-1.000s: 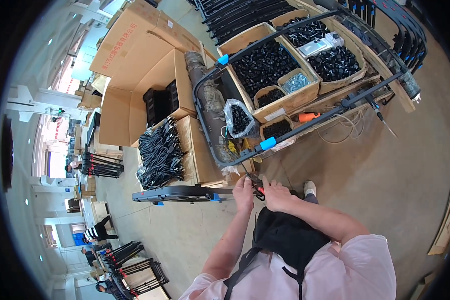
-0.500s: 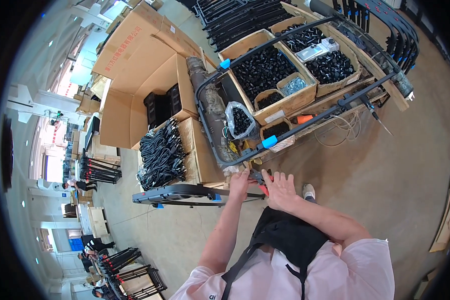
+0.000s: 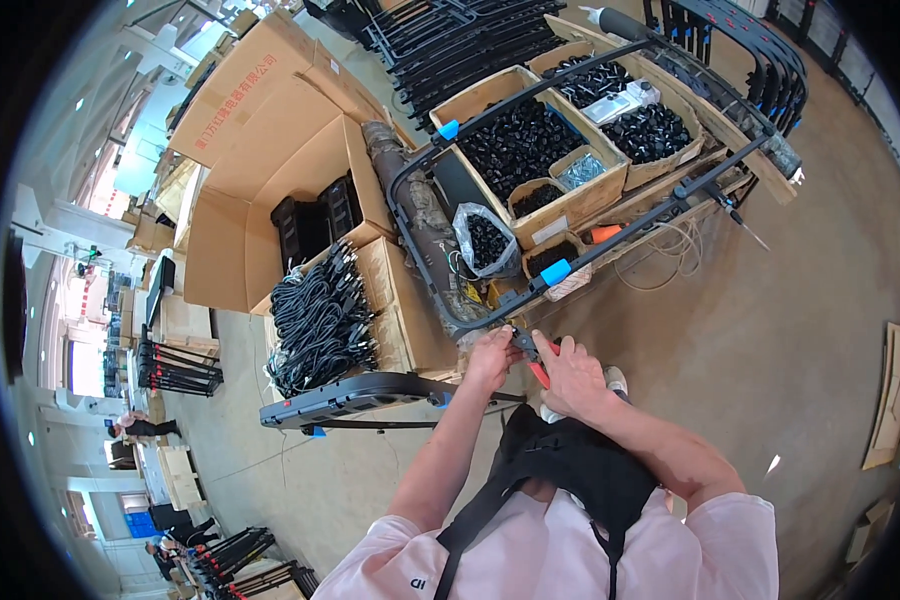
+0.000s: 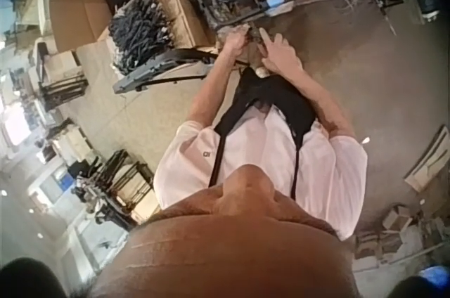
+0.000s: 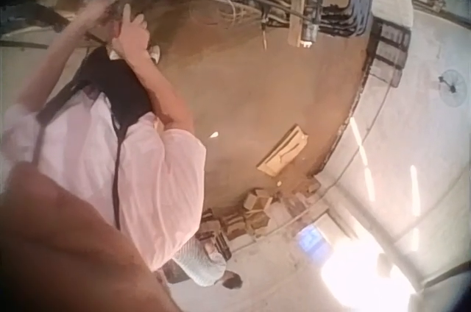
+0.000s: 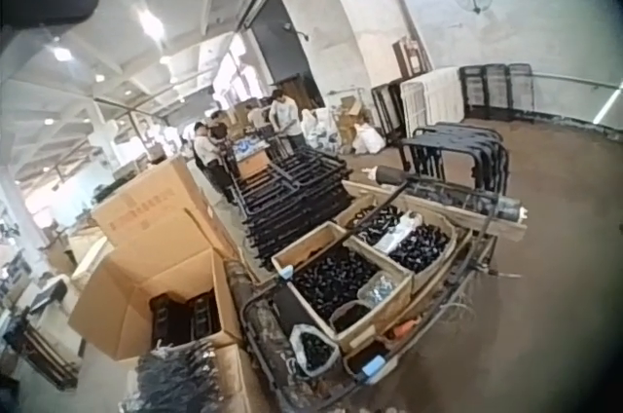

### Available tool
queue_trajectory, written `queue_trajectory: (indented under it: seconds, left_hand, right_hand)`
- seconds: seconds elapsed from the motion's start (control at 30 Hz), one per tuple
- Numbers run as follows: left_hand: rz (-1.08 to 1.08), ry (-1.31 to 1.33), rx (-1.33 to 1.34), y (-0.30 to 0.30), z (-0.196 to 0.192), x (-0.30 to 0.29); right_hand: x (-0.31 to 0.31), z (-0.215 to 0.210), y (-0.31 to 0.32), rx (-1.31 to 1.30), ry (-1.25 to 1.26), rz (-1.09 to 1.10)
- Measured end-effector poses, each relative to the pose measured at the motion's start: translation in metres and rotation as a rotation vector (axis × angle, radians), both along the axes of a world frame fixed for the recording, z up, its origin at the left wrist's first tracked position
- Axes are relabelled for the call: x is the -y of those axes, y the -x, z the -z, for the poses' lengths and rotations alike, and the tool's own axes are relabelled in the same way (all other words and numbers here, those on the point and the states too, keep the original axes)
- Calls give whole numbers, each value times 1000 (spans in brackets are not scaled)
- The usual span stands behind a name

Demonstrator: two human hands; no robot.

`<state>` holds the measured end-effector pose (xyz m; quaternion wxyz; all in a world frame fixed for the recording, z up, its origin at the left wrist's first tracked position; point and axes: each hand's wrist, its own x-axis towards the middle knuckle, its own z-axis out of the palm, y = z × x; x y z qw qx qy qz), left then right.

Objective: The worker is assembling electronic components and wiring onto a metal frame using various hand tools.

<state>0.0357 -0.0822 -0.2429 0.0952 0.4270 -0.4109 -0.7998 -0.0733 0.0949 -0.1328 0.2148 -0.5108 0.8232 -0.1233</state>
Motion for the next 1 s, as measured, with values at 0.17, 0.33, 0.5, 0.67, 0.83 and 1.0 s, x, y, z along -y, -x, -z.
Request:
queue_trajectory:
  seconds: [0.17, 0.33, 0.5, 0.67, 0.83, 1.0]
  left_hand:
    - [76, -5, 25, -1, -10, 8]
    - [453, 424, 345, -9, -48, 51]
    - [347, 1810, 740, -4, -73, 77]
    - [550, 1707, 763, 20, -65, 82]
    - [409, 1405, 619, 28, -50, 78]
    - [436, 1422, 624, 33, -48, 71]
  right_hand:
    - [5, -2, -16, -77, 8, 7]
    - [10, -1, -28, -131, 60, 59]
    - [19, 7, -39, -162, 85, 84]
    - [28, 14, -48, -154, 84, 136]
    - [34, 19, -59, -169, 63, 174]
    - [36, 22, -62, -192, 105, 223]
